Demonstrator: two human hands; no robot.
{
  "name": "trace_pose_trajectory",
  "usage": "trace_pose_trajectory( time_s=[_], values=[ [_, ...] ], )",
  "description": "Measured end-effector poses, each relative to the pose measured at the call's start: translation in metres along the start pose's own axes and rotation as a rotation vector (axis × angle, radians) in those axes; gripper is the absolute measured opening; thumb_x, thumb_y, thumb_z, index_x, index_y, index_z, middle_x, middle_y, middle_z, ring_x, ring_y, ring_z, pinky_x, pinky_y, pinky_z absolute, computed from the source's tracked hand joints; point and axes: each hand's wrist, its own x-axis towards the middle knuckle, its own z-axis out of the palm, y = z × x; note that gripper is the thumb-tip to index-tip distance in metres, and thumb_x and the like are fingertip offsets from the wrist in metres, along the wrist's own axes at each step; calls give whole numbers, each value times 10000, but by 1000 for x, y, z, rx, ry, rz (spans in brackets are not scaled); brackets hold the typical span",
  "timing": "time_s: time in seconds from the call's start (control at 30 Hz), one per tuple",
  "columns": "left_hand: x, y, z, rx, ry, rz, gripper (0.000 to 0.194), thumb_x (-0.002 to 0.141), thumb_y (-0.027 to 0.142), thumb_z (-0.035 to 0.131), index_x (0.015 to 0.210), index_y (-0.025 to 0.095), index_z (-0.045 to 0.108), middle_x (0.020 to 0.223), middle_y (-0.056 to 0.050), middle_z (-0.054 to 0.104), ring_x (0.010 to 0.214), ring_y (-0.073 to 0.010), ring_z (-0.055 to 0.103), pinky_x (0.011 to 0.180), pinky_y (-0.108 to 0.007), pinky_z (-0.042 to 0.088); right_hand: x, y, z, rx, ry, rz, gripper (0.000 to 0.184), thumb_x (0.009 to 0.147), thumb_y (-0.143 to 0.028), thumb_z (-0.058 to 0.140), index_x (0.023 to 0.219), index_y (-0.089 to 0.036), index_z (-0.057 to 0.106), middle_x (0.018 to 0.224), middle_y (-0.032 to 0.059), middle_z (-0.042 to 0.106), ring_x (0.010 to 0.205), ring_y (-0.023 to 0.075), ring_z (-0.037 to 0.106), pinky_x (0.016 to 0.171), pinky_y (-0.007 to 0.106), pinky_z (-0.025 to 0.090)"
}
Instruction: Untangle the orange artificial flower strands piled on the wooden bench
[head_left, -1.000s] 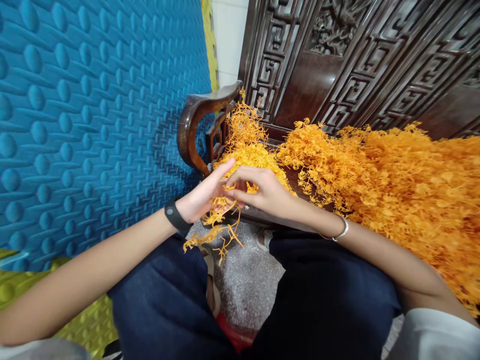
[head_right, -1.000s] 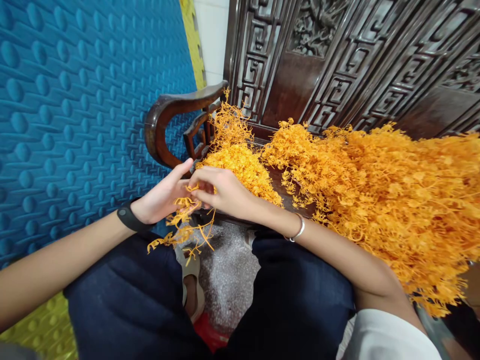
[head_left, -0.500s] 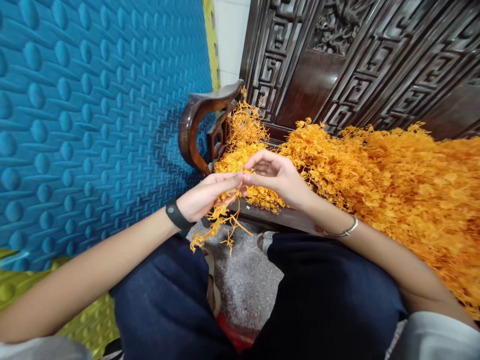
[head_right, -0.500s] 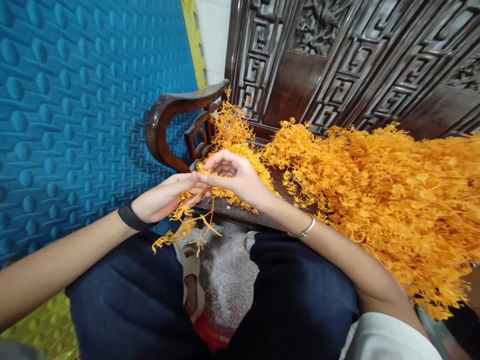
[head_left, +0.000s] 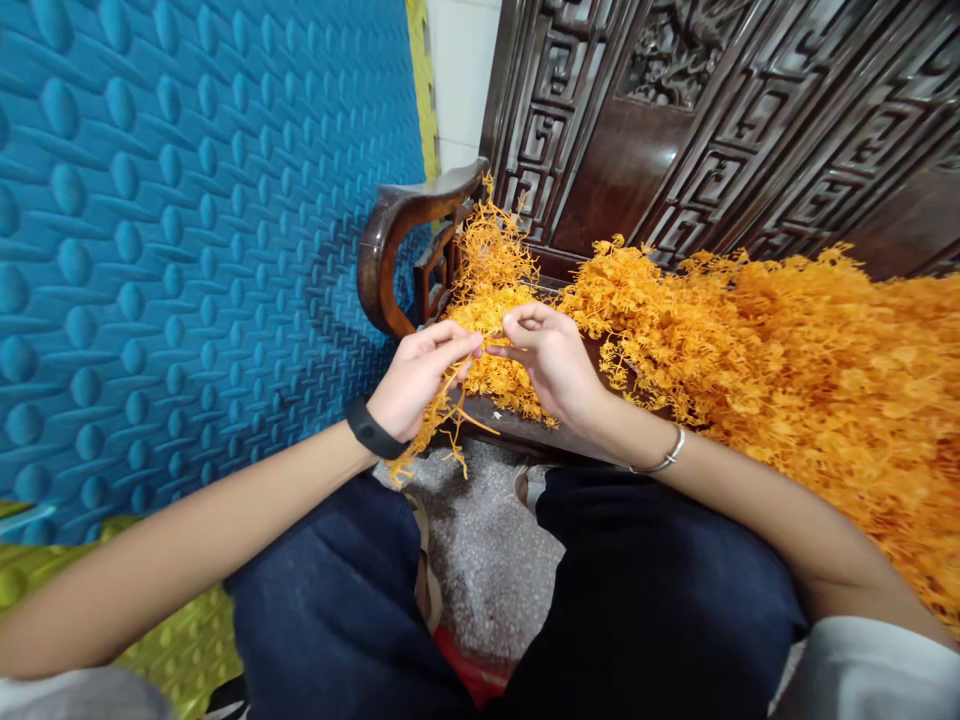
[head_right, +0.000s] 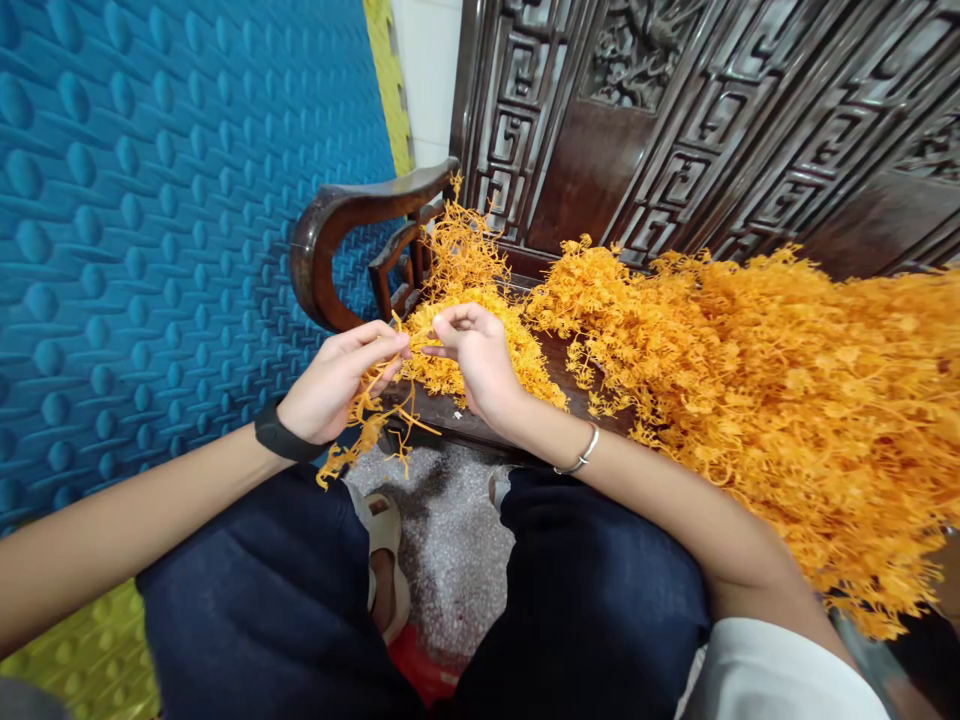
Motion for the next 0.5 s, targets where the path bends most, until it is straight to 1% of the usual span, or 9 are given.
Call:
trace_pose_trajectory(
  time_s=[0.1,0.2,0.23,0.37,0.43,0.5],
  values=[
    [4,0,5,21,49,64,188,776,252,598,620,156,555,524,49,439,461,-51,349,455,-201,265,7,1,4,-20,25,-35,107,744,-135,533,683,-195,469,674,-21,475,639,83,504,698,302,527],
    [7,-2,5,39,84,106,182,781,221,568,614,163,523,501,59,403,443,-50,326,446,-204,245,12,0,6,-57,-16,-77,114,734,-143,552,698,-201,460,671,-30,486,628,78,507,694,289,510],
    [8,-4,4,46,98,115,182,780,208,561,611,165,508,490,62,391,439,-50,322,445,-203,240,12,-1,6,-60,-36,-63,120,718,-141,570,711,-202,466,674,-32,500,629,79,515,691,286,505],
    [11,-10,-1,87,132,163,194,779,200,563,613,178,465,462,76,345,427,-53,296,438,-204,218,9,-4,6,-44,-102,74,152,669,-156,632,768,-194,523,697,-23,562,651,92,555,681,284,485],
    [13,-12,-4,100,136,197,188,782,204,564,624,182,464,462,78,340,426,-55,290,437,-206,214,8,-6,6,-52,-130,103,145,671,-220,668,752,-184,554,708,-11,578,663,95,560,675,278,473],
    [15,-12,-5,105,141,222,177,784,201,560,630,184,472,463,77,345,429,-58,296,441,-207,218,7,-8,5,-64,-157,116,186,665,-294,705,717,-176,570,706,-4,582,659,94,553,657,268,459]
  ],
)
